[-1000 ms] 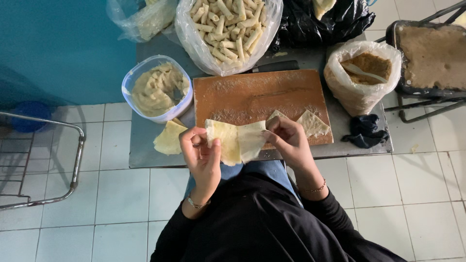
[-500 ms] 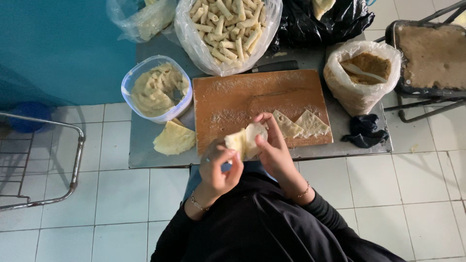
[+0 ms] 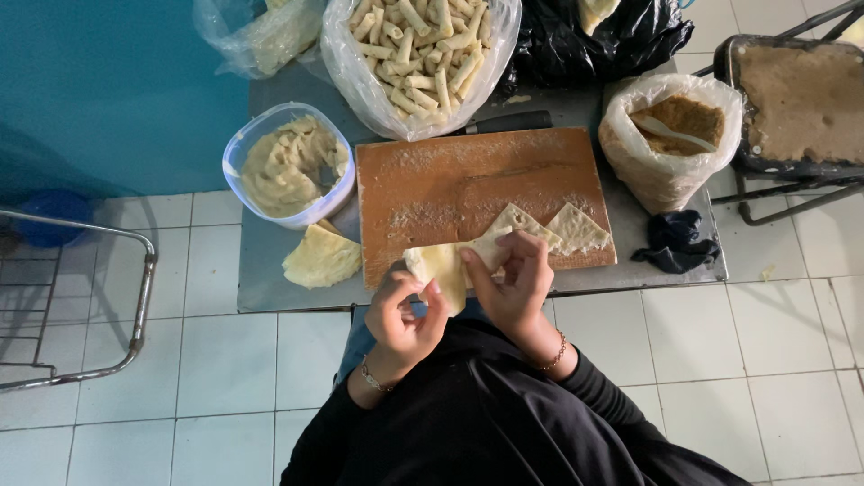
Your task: The person cuts a round of dough on a wooden board into triangular pieces using a knife, then folds each triangle into a cone shape by hand. They scoop filling from a plastic container into the folded dough pieces and press the edges closed, arranging the finished pastries in rows on the board.
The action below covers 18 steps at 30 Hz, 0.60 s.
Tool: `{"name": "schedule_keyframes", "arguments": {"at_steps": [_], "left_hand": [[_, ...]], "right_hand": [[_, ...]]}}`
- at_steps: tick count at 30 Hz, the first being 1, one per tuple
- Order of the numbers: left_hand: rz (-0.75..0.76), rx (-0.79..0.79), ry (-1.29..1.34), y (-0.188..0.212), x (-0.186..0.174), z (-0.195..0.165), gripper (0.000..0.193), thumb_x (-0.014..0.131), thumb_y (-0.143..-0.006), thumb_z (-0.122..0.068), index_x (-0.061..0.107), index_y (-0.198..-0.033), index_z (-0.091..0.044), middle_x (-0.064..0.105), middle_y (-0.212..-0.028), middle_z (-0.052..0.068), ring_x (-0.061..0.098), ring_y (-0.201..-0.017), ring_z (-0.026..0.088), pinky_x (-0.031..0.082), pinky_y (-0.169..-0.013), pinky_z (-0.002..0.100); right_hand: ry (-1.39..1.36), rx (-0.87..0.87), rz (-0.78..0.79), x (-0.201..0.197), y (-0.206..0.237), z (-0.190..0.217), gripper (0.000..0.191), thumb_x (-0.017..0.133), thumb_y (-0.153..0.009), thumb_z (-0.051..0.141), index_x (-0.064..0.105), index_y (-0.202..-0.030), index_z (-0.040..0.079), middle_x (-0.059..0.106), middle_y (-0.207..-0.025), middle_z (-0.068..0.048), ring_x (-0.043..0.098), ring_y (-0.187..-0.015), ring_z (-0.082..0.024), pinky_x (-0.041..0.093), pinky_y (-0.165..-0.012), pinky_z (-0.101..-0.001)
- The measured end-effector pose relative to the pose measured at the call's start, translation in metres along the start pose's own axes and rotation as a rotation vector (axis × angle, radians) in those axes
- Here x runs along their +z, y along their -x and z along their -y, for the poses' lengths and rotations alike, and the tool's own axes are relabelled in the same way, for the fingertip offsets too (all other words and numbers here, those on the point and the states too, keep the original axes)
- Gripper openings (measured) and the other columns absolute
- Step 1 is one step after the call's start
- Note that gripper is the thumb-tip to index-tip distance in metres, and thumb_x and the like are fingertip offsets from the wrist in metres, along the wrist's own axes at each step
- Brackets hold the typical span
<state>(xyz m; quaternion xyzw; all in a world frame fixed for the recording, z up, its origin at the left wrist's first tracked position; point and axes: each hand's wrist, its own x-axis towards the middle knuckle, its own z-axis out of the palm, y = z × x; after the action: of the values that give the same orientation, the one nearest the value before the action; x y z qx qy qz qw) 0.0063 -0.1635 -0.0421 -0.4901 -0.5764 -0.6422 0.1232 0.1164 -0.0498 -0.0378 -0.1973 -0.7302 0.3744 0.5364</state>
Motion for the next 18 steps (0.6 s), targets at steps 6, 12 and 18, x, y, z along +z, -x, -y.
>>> {"name": "schedule_keyframes", "arguments": {"at_steps": [6,12,18], "left_hand": [[-0.078,0.024,-0.054,0.008,0.002,0.004,0.041,0.079,-0.086,0.005,0.051,-0.114,-0.003,0.063,-0.090,0.007,0.037,-0.051,0.005,0.027,-0.044,0.023],[-0.086,0.064,-0.098,0.008,0.002,0.007,0.040,0.079,-0.084,0.005,0.051,-0.111,-0.004,0.061,-0.084,0.007,0.046,-0.055,0.013,0.035,-0.049,0.027],[0.014,0.238,-0.060,0.001,-0.003,0.010,0.038,0.076,-0.085,0.007,0.050,-0.110,-0.006,0.061,-0.089,0.010,0.068,-0.079,0.030,0.058,-0.071,0.038]], "right_hand": [[0.075,-0.004,-0.031,-0.001,0.001,-0.003,0.045,0.084,-0.088,-0.004,0.047,-0.113,0.000,0.062,-0.080,-0.004,0.056,-0.064,0.000,0.038,-0.049,-0.0180],[-0.061,0.115,0.022,-0.004,-0.002,0.005,0.043,0.078,-0.094,-0.002,0.044,-0.120,0.002,0.067,-0.091,-0.007,0.064,-0.072,-0.007,0.045,-0.055,-0.0182],[-0.642,0.404,0.163,-0.011,-0.007,0.014,0.042,0.069,-0.103,0.009,0.040,-0.134,0.006,0.060,-0.114,-0.007,0.062,-0.106,-0.012,0.056,-0.093,-0.0272]]}}
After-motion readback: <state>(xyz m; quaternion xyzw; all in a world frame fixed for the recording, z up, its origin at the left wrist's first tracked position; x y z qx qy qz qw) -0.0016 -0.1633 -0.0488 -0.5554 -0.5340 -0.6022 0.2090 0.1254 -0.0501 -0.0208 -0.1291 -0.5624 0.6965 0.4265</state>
